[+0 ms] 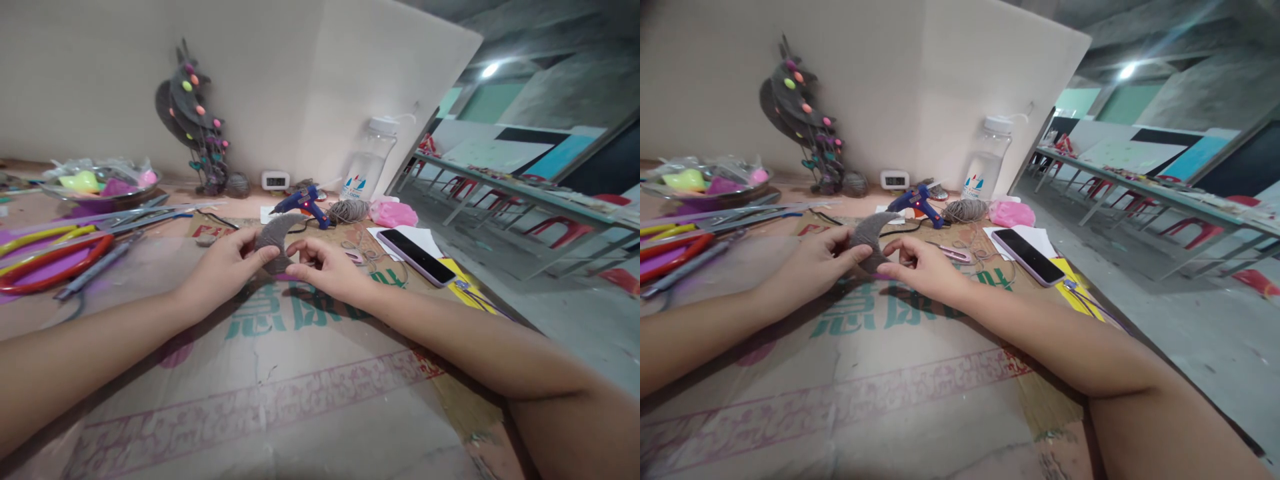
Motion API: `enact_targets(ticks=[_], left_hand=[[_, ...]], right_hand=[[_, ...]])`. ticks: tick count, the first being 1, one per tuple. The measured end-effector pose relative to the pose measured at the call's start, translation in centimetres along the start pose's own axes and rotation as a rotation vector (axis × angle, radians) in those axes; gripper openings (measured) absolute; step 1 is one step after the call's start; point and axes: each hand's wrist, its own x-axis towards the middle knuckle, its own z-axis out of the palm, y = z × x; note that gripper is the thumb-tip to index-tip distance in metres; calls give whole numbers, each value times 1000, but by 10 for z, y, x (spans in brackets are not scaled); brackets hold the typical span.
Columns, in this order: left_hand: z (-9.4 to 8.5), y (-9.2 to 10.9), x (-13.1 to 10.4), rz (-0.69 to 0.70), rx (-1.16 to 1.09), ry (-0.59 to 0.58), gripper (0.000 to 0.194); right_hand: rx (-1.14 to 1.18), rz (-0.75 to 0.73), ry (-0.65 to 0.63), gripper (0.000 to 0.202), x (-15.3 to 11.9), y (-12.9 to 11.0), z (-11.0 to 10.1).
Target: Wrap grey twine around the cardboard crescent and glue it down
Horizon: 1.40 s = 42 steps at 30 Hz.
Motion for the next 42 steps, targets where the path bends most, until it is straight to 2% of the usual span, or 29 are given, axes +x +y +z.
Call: enact_targets(ticks=[15, 21, 25, 31, 37, 42], left_hand=[[0, -3, 2, -43, -96, 10, 23], [0, -4, 2, -58, -97, 27, 25], [0, -2, 2, -54, -78, 39, 24], [3, -5, 3, -58, -130, 170, 21], [1, -5, 2, -47, -27, 8, 29], [0, 0, -2, -34, 169, -112, 42]], right_hand=[[-103, 3, 53, 23, 1, 6, 4], [-62, 5, 57, 19, 1, 5, 3], [-77, -12, 105, 15, 1, 3, 2], [-92, 11, 198, 16, 0, 1, 0], [-129, -15, 225, 17, -2, 0, 2], [-190, -95, 206, 14, -4, 0, 3]])
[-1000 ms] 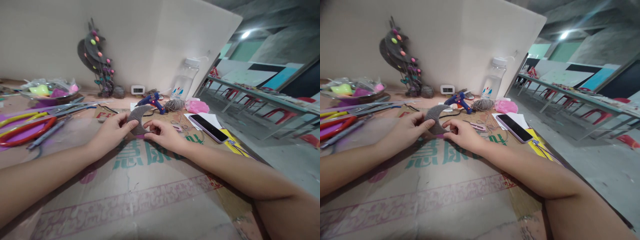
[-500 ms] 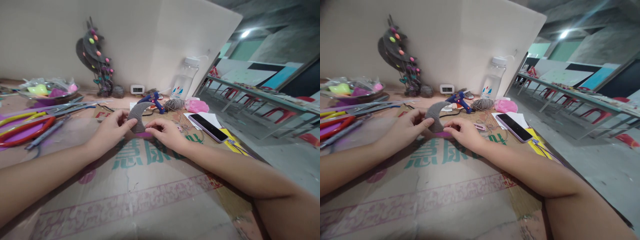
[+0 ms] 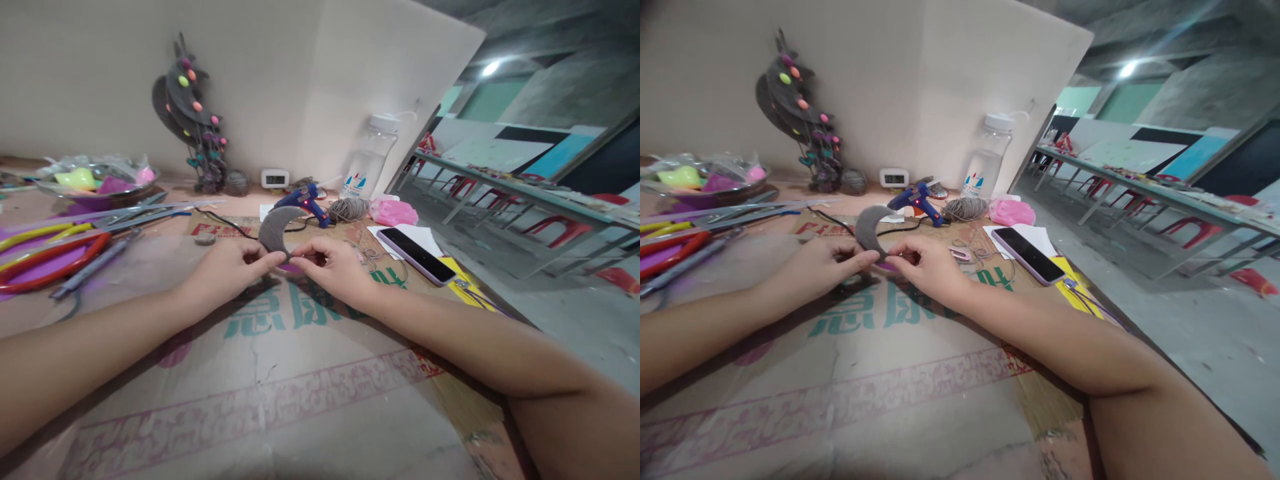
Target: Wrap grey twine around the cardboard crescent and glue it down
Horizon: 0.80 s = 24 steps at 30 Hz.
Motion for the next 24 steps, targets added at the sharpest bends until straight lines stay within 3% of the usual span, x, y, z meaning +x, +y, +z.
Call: enact_targets(ticks=[9, 13, 18, 24], left_hand=[[2, -4, 1, -19, 33, -28, 33], [1, -3, 0, 18, 44, 6, 30], [1, 0, -2, 96, -191, 31, 22], [-1, 5, -4, 25, -362, 66, 22]], right_hand=[[-224, -315, -41, 24, -3, 3, 1], [-274, -382, -62, 27, -4, 3, 3], [-161, -321, -100, 26, -7, -6, -1], [63, -57, 85, 28, 0, -4, -7]])
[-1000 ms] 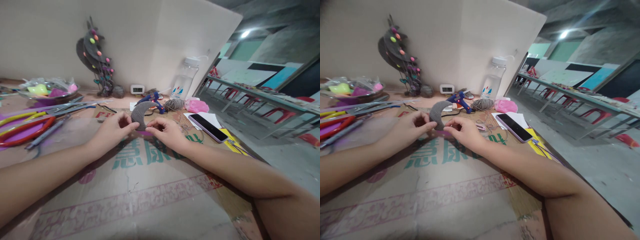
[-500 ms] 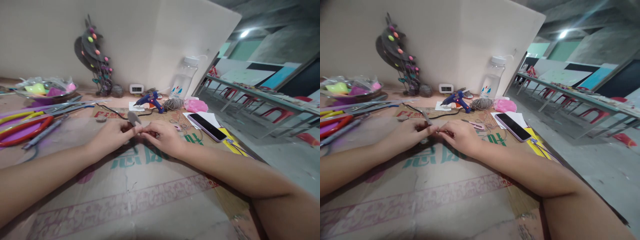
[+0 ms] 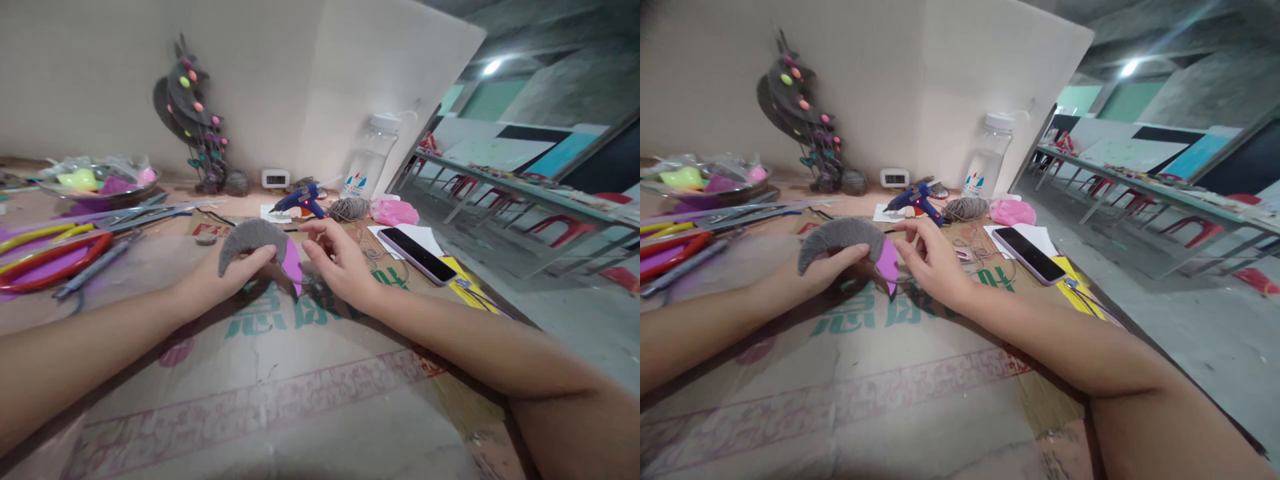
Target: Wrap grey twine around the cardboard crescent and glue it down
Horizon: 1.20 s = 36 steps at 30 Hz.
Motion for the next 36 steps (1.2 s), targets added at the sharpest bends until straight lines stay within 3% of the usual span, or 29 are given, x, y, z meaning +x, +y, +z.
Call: enact_targets(ticks=[2, 4, 7, 9, 12, 16, 22, 26, 36], left_hand=[[0, 1, -1, 16, 17, 11, 24], [0, 1, -1, 18, 6, -14, 24], [1, -1, 2, -87, -22, -35, 29], [0, -4, 5, -154, 0, -32, 34], [-1, -8, 8, -121, 36, -8, 38], [-1, -9, 8, -180, -18, 31, 38], [0, -11, 9, -169, 4, 58, 35], [-1, -11, 9, -168, 2, 68, 37], [0, -9, 10, -165, 1, 88, 32]], right_hand=[[94, 104, -29, 24, 3, 5, 1], [194, 186, -136, 24, 5, 9, 3], [320, 240, -266, 23, 5, 11, 5], [358, 256, -291, 22, 5, 10, 6], [336, 268, -303, 23, 4, 10, 6], [300, 241, -330, 26, 4, 8, 5], [235, 193, -294, 35, 5, 8, 3], [196, 257, -203, 37, 6, 10, 1], [238, 236, -170, 21, 5, 13, 3]])
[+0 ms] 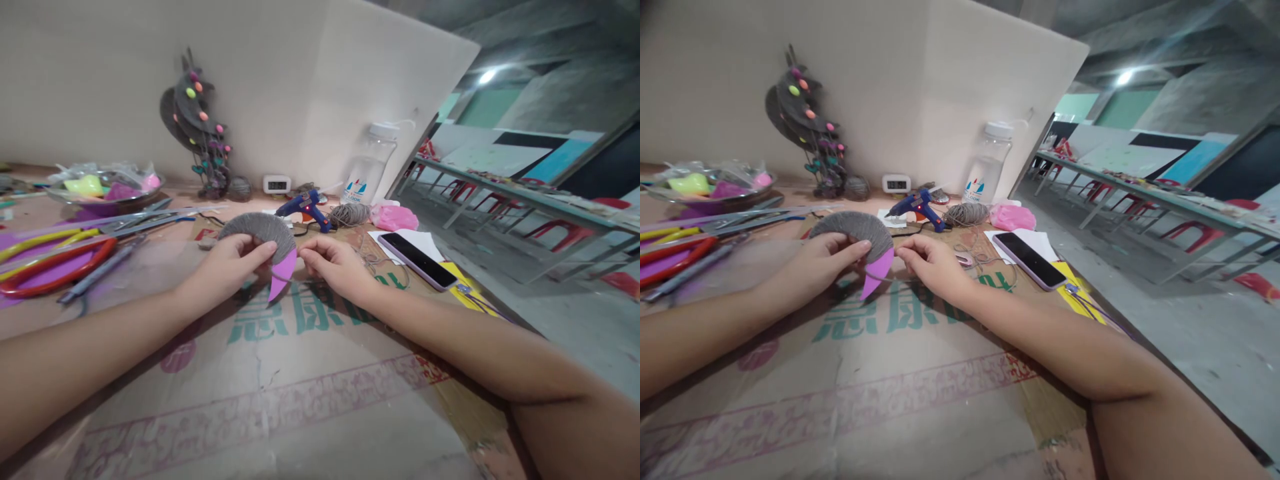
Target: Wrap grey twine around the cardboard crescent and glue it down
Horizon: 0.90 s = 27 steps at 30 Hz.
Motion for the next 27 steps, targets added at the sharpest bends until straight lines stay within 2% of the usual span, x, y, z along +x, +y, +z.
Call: enact_targets(ticks=[4, 9, 14, 20, 24, 27], left_hand=[[-1, -1, 0, 4, 30, 4, 33], [-1, -1, -1, -3, 16, -5, 35], [0, -1, -1, -14, -64, -32, 34], [1, 0, 0, -28, -113, -33, 32], [1, 5, -1, -19, -47, -8, 31], [0, 7, -1, -5, -11, -13, 30]], right_hand=[[10, 10, -5, 28, 0, 0, -1], [4, 8, -19, 24, 2, -2, -2], [-77, -19, 7, 24, 9, -4, -14], [-297, -12, 60, 20, 20, 2, -34], [-493, -45, 61, 16, 25, 15, -43], [-535, -33, 84, 23, 28, 23, -48]])
